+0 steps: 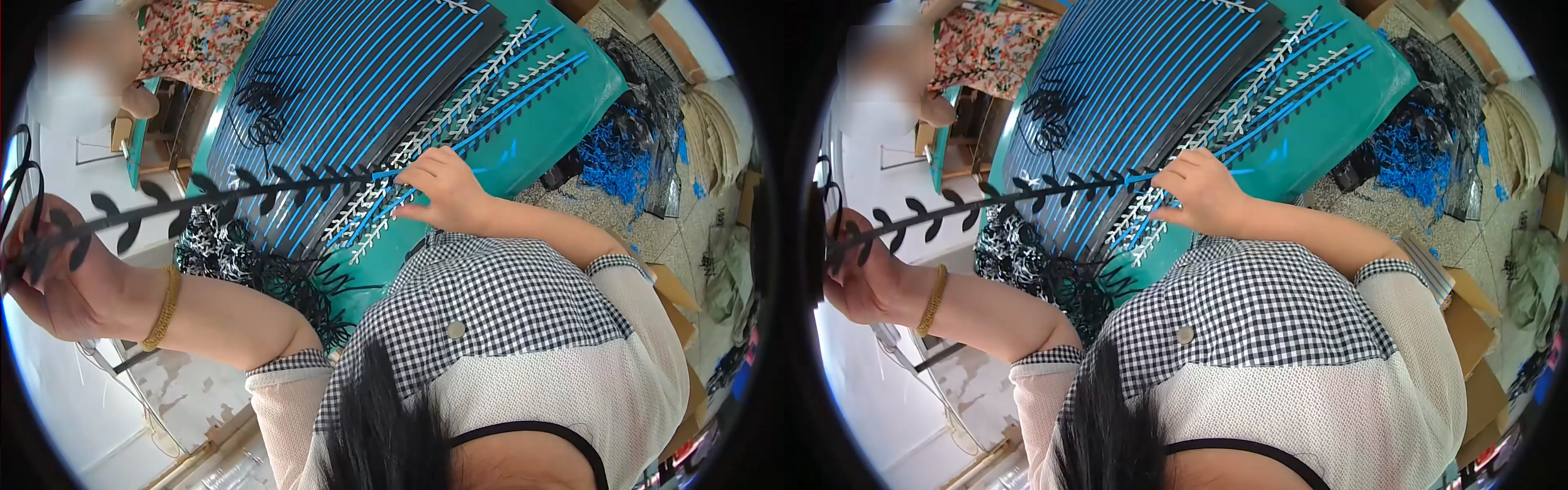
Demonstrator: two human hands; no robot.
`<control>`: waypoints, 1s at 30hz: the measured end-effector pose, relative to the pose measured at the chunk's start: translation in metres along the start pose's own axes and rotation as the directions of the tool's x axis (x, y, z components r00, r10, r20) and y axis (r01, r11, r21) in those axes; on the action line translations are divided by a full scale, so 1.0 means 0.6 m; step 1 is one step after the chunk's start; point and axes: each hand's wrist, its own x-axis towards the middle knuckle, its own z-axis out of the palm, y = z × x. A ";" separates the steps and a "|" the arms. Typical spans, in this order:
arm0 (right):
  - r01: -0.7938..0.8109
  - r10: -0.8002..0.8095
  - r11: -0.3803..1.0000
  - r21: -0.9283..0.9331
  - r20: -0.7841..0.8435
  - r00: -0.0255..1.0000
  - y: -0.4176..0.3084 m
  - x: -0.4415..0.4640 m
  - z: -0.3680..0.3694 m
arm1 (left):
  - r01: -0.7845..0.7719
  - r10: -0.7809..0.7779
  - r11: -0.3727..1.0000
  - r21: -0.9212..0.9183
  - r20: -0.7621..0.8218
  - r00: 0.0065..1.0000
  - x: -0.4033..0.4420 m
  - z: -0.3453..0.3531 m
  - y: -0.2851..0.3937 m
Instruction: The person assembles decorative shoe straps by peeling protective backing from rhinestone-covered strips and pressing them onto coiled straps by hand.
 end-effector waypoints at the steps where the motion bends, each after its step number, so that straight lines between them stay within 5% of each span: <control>1: -0.024 0.024 1.000 -0.005 0.025 0.999 0.001 0.001 0.008 | -0.024 0.025 0.998 0.059 -0.001 1.000 0.000 0.000 0.001; 8: -0.107 0.111 0.955 0.275 0.001 0.994 -0.048 0.019 0.005 | -0.165 0.177 0.961 0.224 -0.034 0.984 -0.008 -0.003 -0.015; 12: 0.072 -0.049 0.987 0.143 -0.155 0.987 -0.047 0.041 0.000 | -0.262 0.289 0.908 0.327 -0.035 0.957 -0.029 -0.008 -0.042; 14: -0.175 0.176 0.922 0.346 0.030 0.984 -0.032 0.049 -0.008 | -0.144 0.144 0.962 0.231 0.014 0.989 -0.035 -0.023 -0.030; 16: -0.465 0.386 0.703 0.539 0.259 0.885 -0.014 0.057 -0.014 | 0.017 -0.017 1.000 0.009 0.008 1.000 -0.032 -0.037 -0.010; 19: -0.780 0.506 0.049 0.624 0.658 0.558 0.018 0.069 -0.028 | -0.180 0.175 0.983 -0.044 -0.112 0.978 -0.035 -0.038 -0.005; 20: -0.788 0.529 -0.033 0.615 0.679 0.508 0.021 0.071 -0.029 | -0.206 0.202 0.978 -0.016 -0.133 0.970 -0.035 -0.034 -0.006; 23: -0.804 0.580 -0.117 0.583 0.697 0.421 0.064 0.056 -0.013 | -0.224 0.192 0.950 -0.217 -0.159 0.968 -0.042 -0.027 0.000; 27: -0.831 0.794 0.095 0.548 0.462 0.395 0.110 0.014 -0.022 | -0.412 0.362 0.888 -0.203 -0.245 0.899 -0.047 -0.028 0.035; 30: -0.782 0.877 0.043 0.622 0.351 0.328 0.164 -0.048 -0.072 | -0.189 0.117 0.882 -0.432 -0.189 0.975 -0.053 -0.033 0.083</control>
